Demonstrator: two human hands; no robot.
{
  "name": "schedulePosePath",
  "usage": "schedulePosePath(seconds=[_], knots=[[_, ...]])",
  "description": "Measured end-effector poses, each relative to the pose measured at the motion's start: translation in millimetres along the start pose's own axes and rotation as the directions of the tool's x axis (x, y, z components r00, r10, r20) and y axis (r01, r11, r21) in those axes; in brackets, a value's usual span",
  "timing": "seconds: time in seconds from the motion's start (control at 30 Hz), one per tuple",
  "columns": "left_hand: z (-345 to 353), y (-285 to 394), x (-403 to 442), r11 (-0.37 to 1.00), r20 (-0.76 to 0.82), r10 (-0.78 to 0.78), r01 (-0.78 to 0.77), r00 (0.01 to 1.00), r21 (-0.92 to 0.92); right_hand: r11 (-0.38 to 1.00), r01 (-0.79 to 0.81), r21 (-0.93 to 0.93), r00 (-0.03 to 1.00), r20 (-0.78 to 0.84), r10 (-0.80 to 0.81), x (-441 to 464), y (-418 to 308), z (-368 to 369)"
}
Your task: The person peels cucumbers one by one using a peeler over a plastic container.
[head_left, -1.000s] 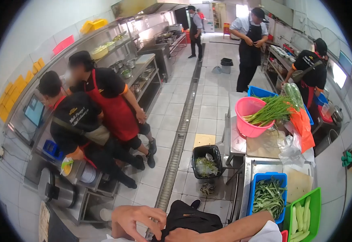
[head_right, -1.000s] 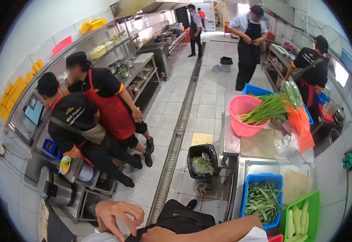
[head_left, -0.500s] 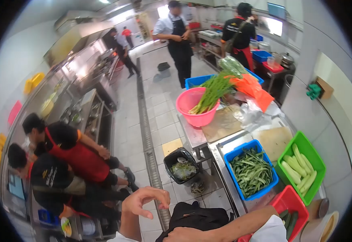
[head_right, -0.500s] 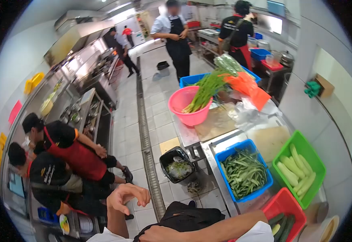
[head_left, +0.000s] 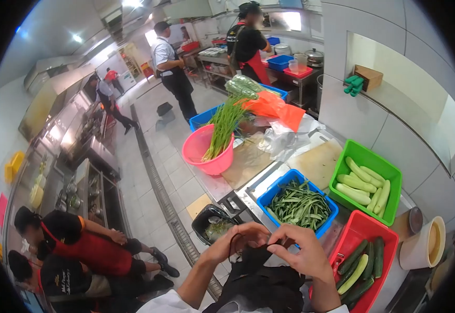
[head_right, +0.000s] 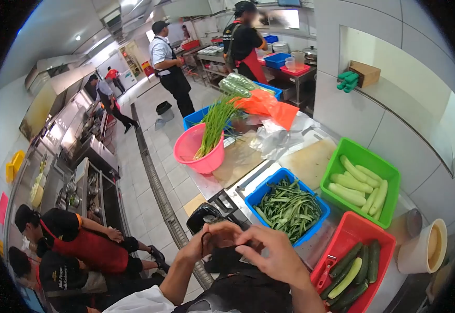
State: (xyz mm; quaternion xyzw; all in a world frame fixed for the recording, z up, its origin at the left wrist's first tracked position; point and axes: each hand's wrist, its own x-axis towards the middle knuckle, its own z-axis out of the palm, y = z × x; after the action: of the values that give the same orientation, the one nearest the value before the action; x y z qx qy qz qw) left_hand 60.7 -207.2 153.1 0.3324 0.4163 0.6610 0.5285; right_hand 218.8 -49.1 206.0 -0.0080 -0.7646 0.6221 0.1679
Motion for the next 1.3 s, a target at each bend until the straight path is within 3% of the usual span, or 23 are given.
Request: schedulePosePath(seconds=[0.03, 0.07, 0.13, 0.2, 0.27, 0.33, 0.43, 0.5, 0.53, 0.57, 0.6, 0.67, 0.77, 0.8, 0.87, 0.9, 1.0, 1.03, 1.13, 1.17, 1.23, 1.27, 1.3], knots=[[11, -1, 8, 0.999, 0.039, 0.004, -0.006, 0.999, 0.054, 0.997, -0.071, -0.027, 0.996, -0.062, 0.069, -5, 10, -4], [11, -1, 12, 0.971, 0.007, -0.18, 0.176, 0.984, 0.16, 0.997, -0.069, -0.03, 0.995, -0.078, 0.066, -12, 17, -7], [7, -1, 19, 0.82, 0.073, -0.319, 0.237, 0.945, 0.522, 0.985, -0.165, -0.054, 0.964, -0.219, 0.149, -27, 32, -10], [5, -26, 21, 0.822, 0.041, -0.332, 0.268, 0.942, 0.502, 0.986, -0.164, 0.008, 0.945, -0.284, 0.16, -38, 45, -11], [3, -41, 20, 0.856, -0.025, -0.211, 0.197, 0.977, 0.478, 0.929, -0.347, 0.127, 0.892, -0.261, 0.369, -50, 56, -14], [6, -39, 30, 0.812, 0.016, -0.246, 0.197, 0.969, 0.549, 0.934, -0.337, 0.12, 0.89, -0.284, 0.357, -54, 65, -15], [10, -45, 38, 0.855, 0.031, -0.285, 0.239, 0.958, 0.46, 0.953, -0.28, 0.119, 0.883, -0.357, 0.304, -50, 72, -16], [14, -48, 48, 0.917, -0.06, -0.119, 0.133, 0.991, 0.377, 0.988, -0.102, 0.117, 0.862, -0.485, 0.147, -46, 89, -14], [15, -47, 51, 0.915, -0.114, -0.08, 0.118, 0.99, 0.385, 0.987, -0.125, 0.101, 0.835, -0.526, 0.159, -46, 101, -15], [22, -40, 56, 0.94, -0.203, -0.13, 0.186, 0.97, 0.286, 0.986, -0.114, 0.123, 0.796, -0.583, 0.164, -43, 112, -15], [21, -43, 62, 0.991, -0.15, -0.089, 0.103, 0.985, 0.086, 0.978, -0.155, 0.143, 0.755, -0.621, 0.21, -40, 115, -16], [31, -42, 72, 0.988, -0.175, -0.017, -0.011, 0.984, -0.157, 0.944, 0.012, 0.33, 0.662, -0.71, 0.24, -31, 113, -14], [31, -42, 75, 1.0, -0.219, 0.019, -0.013, 0.975, 0.027, 0.978, -0.152, 0.143, 0.629, -0.75, 0.207, -30, 103, -7], [32, -44, 74, 0.999, -0.242, 0.027, -0.021, 0.97, 0.025, 0.977, -0.155, 0.146, 0.647, -0.733, 0.212, -28, 105, -3], [34, -49, 70, 0.987, -0.292, -0.033, 0.077, 0.956, 0.14, 0.947, -0.167, 0.274, 0.825, -0.488, 0.286, -28, 110, 9], [28, -54, 70, 0.98, -0.173, 0.049, -0.014, 0.984, 0.197, 0.961, -0.225, 0.159, 0.814, -0.512, 0.275, -25, 107, 16], [25, -54, 55, 0.954, -0.302, 0.051, 0.043, 0.952, 0.296, 0.928, -0.206, 0.311, 0.819, -0.464, 0.338, -21, 130, 21], [14, -63, 51, 0.95, -0.323, 0.103, 0.003, 0.941, 0.312, 0.947, -0.245, 0.207, 0.785, -0.531, 0.319, -16, 127, 20], [2, -62, 36, 0.882, -0.454, 0.164, 0.076, 0.876, 0.465, 0.936, -0.295, 0.19, 0.821, -0.451, 0.351, -8, 118, 15], [-1, -63, 30, 0.944, -0.474, 0.19, -0.028, 0.86, 0.328, 0.917, -0.282, 0.284, 0.807, -0.447, 0.386, -5, 126, 20], [-6, -62, 19, 0.96, -0.52, 0.202, -0.064, 0.83, 0.272, 0.85, -0.172, 0.497, 0.862, -0.341, 0.374, -6, 140, 15], [-9, -66, 15, 0.978, -0.552, 0.2, -0.199, 0.81, 0.063, 0.766, -0.128, 0.63, 0.886, -0.274, 0.374, 0, 147, 10], [-14, -59, 3, 0.972, -0.604, 0.219, -0.225, 0.766, 0.068, 0.767, -0.137, 0.627, 0.914, -0.219, 0.342, 9, 143, 12]])
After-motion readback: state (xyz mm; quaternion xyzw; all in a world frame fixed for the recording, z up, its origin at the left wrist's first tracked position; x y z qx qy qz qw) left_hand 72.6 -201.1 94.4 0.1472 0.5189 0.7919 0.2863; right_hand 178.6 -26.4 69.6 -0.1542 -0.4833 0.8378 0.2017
